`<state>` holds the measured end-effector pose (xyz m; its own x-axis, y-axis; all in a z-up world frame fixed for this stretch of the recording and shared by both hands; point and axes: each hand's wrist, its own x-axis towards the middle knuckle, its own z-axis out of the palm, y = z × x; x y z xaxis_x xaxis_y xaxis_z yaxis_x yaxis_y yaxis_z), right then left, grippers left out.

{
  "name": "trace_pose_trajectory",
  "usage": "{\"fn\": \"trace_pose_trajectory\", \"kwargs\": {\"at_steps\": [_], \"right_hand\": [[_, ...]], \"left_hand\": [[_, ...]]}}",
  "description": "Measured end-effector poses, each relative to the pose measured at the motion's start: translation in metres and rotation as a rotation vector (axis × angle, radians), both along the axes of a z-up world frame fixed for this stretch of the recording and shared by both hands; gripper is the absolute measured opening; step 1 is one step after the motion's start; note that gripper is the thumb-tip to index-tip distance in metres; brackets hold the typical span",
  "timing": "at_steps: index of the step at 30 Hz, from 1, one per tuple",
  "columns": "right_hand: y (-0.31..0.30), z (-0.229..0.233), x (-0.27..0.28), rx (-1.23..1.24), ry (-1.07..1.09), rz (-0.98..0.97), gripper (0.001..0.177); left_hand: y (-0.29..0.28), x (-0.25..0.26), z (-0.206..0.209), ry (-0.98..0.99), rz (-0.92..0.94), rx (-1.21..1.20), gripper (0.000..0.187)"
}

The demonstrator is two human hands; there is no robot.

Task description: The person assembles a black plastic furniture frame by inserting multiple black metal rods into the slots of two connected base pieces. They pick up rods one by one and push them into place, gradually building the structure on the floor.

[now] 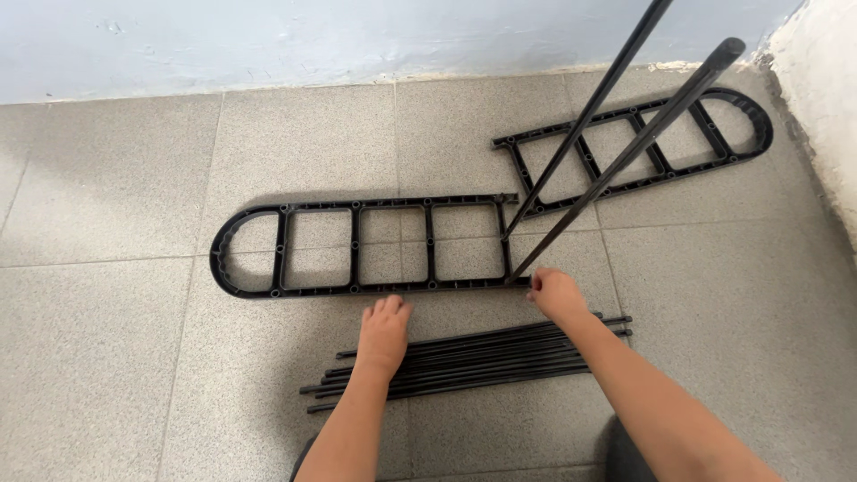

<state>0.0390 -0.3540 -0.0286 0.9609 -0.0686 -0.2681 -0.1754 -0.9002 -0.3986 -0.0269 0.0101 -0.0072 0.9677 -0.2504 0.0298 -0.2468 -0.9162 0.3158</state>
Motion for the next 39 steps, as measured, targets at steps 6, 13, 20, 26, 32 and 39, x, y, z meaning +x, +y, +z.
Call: {"fn": "trace_pose_trajectory", "kwargs": {"at_steps": [6,13,20,26,32,39], "right_hand": [[-0.01,-0.018,-0.003,0.029,0.212,0.266,0.027],[-0.008,-0.018,-0.017,-0.022,0.274,0.3,0.03],[-0.006,-0.012,-0.025,-0.082,0.295,0.286,0.018],[-0.01,-0.015,-0.02,0.081,0.151,0.332,0.017],[-0.006,0.012,-0.018,0.191,0.151,0.235,0.019],[-0.004,0.037,-0.023,0.127,0.142,0.294,0.038]], "left_hand": [[0.0,-0.01,-0.013,0.357,-0.086,-0.08,0.013],[-0.003,-0.017,-0.023,0.335,-0.093,-0.059,0.018],[-0.008,-0.018,-0.027,0.268,-0.061,-0.113,0.014],[-0.002,-0.012,-0.019,0.194,0.033,-0.219,0.02],[-0.004,-0.012,0.003,0.163,0.029,-0.241,0.015],[-0.005,-0.015,0.003,0.104,0.017,-0.227,0.017]]}}
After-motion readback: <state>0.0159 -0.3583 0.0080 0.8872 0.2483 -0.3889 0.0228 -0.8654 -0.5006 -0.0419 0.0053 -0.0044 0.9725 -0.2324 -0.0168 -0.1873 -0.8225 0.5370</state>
